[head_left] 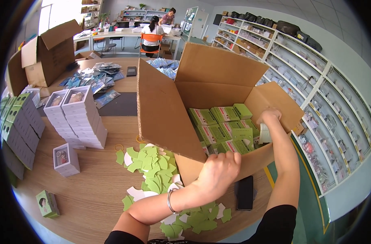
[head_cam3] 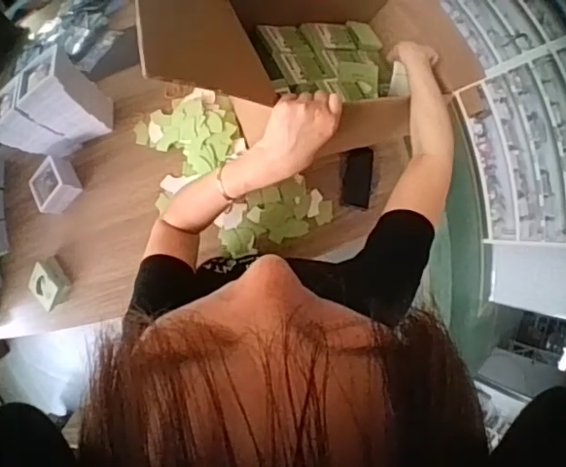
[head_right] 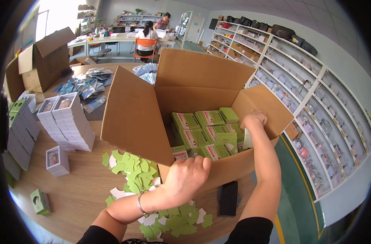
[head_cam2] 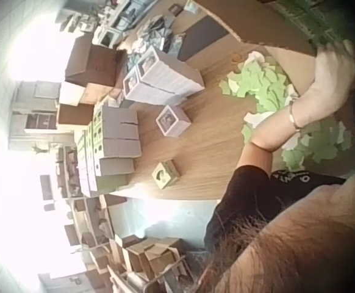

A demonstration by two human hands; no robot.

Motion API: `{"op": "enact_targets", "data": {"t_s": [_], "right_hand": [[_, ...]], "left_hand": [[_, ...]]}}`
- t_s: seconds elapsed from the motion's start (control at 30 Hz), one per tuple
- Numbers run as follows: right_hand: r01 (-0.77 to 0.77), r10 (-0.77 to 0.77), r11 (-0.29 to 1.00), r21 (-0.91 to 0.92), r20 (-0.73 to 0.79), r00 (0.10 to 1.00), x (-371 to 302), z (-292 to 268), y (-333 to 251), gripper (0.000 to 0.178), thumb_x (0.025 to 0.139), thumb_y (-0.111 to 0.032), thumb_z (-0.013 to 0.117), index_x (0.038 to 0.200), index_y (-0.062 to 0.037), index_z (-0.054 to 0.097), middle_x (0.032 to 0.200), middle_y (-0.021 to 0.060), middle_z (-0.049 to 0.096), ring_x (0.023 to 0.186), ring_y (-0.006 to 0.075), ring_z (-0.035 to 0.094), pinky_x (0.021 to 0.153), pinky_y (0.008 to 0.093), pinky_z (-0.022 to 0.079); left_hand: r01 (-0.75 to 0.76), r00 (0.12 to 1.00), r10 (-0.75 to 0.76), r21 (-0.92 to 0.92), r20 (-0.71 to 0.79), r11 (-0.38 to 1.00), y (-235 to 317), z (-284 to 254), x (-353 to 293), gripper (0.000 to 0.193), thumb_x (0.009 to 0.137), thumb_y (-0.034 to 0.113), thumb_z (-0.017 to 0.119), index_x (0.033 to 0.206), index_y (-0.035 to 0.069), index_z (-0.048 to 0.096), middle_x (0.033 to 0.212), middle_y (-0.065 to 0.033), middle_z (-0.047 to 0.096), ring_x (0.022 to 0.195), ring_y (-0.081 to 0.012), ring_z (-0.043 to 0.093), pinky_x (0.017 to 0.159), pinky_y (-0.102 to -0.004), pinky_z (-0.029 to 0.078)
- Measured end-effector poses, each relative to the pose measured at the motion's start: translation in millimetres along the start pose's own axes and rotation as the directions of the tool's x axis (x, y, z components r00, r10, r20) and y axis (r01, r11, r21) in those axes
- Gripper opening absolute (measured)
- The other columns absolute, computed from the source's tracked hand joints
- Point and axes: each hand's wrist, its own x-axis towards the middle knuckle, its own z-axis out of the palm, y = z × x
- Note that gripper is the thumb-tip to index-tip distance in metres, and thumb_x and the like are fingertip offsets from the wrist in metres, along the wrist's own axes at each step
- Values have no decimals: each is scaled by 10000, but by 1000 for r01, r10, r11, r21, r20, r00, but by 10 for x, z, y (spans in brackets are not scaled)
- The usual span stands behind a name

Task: The person packs small character-themed items into green boxes by hand, then organizes the filled green boxes into a larger cardboard shipping carton.

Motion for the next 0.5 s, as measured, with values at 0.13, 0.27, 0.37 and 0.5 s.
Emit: {"op": "enact_targets", "data": {"t_s": [0.13,0.27,0.37,0.5], "right_hand": [[-28,154,934,356,-331,931,-468,-217,194,765,632,-324,798,1293,-110,478,1409,233,393,1140,431,545,906,458,476],[85,210,896,435,-587,782,-1065,-617,581,780,643,-319,782,1313,-109,444,1401,224,414,1149,429,544,908,456,479],[364,278,716,596,-721,635,-1558,-729,926,760,668,-261,764,1326,-102,418,1385,234,423,1124,417,557,939,448,465],[797,288,125,590,-791,540,-2411,-636,1006,802,688,-142,742,1389,-91,357,1380,217,427,1185,340,525,1014,416,414]], "left_hand": [[6,997,0,-89,71,996,-133,256,112,405,627,157,798,862,37,491,752,-64,570,714,-204,642,614,-320,514],[37,996,-31,-79,80,996,-174,323,186,501,562,208,846,877,33,496,766,-69,585,725,-216,648,649,-339,519],[39,995,-28,-108,96,993,-161,305,191,516,579,226,851,905,27,505,788,-76,598,740,-224,652,661,-352,519],[40,989,-19,-143,145,989,-217,231,234,545,600,298,855,921,19,515,815,-84,609,782,-263,651,686,-370,514]]}}
